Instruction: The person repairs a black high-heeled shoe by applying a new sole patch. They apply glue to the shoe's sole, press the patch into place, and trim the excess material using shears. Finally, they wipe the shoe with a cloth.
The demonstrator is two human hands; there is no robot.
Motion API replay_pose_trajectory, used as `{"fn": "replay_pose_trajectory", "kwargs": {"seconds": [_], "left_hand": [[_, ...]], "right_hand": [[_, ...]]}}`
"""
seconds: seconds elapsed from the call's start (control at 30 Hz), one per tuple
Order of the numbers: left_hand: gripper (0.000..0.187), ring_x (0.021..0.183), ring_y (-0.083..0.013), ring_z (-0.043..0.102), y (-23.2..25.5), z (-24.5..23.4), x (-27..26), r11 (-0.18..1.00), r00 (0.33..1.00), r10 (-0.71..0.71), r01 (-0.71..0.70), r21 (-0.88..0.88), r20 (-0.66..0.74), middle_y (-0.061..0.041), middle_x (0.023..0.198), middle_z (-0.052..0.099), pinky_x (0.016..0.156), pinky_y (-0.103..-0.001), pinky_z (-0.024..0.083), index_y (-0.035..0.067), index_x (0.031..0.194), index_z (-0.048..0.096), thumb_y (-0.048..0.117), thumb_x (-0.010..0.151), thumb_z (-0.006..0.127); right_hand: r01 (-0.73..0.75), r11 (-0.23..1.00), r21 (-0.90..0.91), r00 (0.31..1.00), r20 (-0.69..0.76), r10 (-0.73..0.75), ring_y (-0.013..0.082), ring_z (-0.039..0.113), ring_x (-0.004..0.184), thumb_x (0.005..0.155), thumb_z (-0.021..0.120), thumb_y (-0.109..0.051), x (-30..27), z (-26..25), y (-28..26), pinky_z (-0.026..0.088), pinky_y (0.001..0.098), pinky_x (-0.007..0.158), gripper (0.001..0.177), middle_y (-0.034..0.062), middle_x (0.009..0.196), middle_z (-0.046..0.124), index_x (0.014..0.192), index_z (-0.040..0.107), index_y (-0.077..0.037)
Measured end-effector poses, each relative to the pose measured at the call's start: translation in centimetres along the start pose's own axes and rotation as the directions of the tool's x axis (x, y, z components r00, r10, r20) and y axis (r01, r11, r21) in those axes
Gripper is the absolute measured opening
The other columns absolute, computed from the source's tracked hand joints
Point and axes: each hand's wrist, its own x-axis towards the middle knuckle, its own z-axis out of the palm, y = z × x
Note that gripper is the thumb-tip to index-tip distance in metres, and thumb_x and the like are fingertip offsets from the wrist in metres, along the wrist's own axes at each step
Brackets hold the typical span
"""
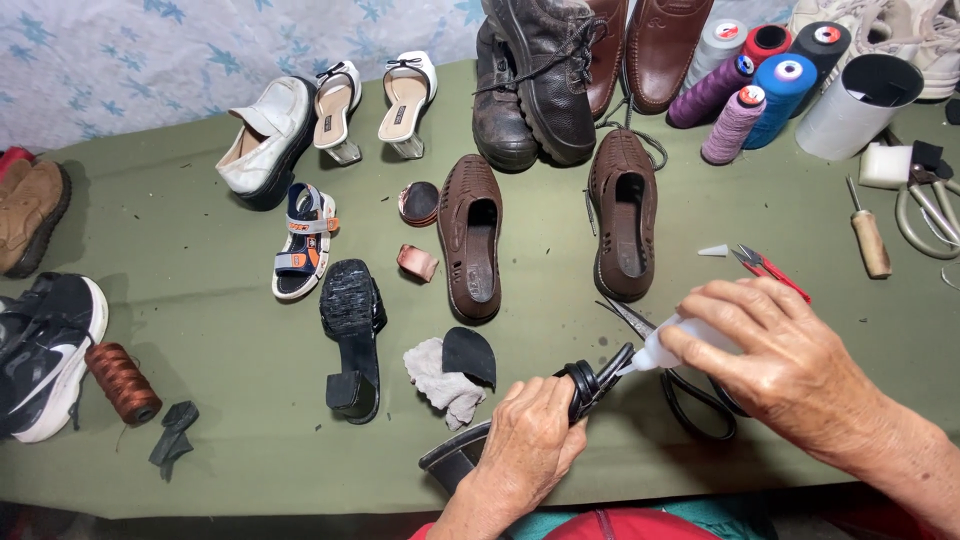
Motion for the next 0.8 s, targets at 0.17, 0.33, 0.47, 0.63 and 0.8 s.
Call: {"fn": "replay_pose_trajectory", "kwargs": {"seconds": [0.17, 0.33, 0.47, 0.63, 0.8], "left_hand": [[0.023, 0.068, -0.0328, 0.047, -0.1, 0.1, -0.5, 0.993, 0.999, -0.031, 0.032, -0.109, 0.011, -0.012, 0.083, 0.054, 0.065, -0.041, 0.039, 0.003, 0.098, 0.051, 0.015, 0.09, 0.069], [0.026, 0.067, -0.0313, 0.046, -0.3, 0.1, -0.1, 0.868, 0.962, -0.265, 0.268, -0.418, 0.066, -0.011, 0.076, 0.052, 0.064, -0.041, 0.041, 0.005, 0.096, 0.05, 0.024, 0.091, 0.068], [0.048, 0.091, -0.012, 0.064, 0.1, 0.2, 1.0, 0.467, 0.824, -0.545, 0.449, -0.762, 0.151, -0.003, 0.103, 0.076, 0.084, -0.03, 0.055, 0.005, 0.125, 0.068, 0.033, 0.086, 0.072], [0.046, 0.106, -0.0218, 0.072, 0.8, 0.7, 2.6, 0.025, 0.719, -0.674, 0.251, -0.968, 0.169, -0.015, 0.12, 0.079, 0.097, -0.037, 0.057, -0.003, 0.126, 0.07, 0.015, 0.084, 0.074], [0.056, 0.107, -0.04, 0.074, 1.1, 0.7, 3.5, -0.269, 0.615, -0.728, 0.148, -0.952, 0.301, -0.028, 0.125, 0.076, 0.096, -0.052, 0.061, -0.01, 0.135, 0.064, 0.003, 0.081, 0.071]], "right_hand": [[-0.158, 0.963, 0.217, 0.987, 0.077, 0.144, 0.0232, 0.063, 0.114, 0.098, 0.056, -0.016, -3.0, 2.4, 2.6, 0.048, 0.0399, 0.099, 0.024, 0.0028, 0.12, 0.063, 0.121, 0.064, -0.02], [-0.556, 0.586, 0.59, 0.809, 0.222, 0.544, 0.0163, 0.067, 0.113, 0.082, 0.078, -0.018, -4.7, 5.4, 5.8, 0.043, 0.0297, 0.104, 0.041, 0.0036, 0.121, 0.072, 0.122, 0.069, -0.014], [-0.659, -0.04, 0.751, 0.321, 0.329, 0.888, 0.0169, 0.069, 0.101, 0.084, 0.076, -0.007, -5.6, 10.6, 9.6, 0.053, 0.0294, 0.091, 0.041, 0.0101, 0.113, 0.072, 0.123, 0.063, -0.01], [-0.672, 0.085, 0.736, 0.175, 0.046, 0.983, 0.0146, 0.066, 0.1, 0.084, 0.077, -0.011, -7.6, 19.2, 15.2, 0.053, 0.0265, 0.092, 0.036, 0.0069, 0.111, 0.069, 0.116, 0.061, -0.01], [-0.881, 0.19, 0.432, 0.161, -0.103, 0.982, 0.0387, 0.058, 0.11, 0.087, 0.073, -0.032, -7.7, 24.0, 18.7, 0.041, 0.0505, 0.089, 0.038, 0.0118, 0.115, 0.069, 0.119, 0.06, -0.017]]}}
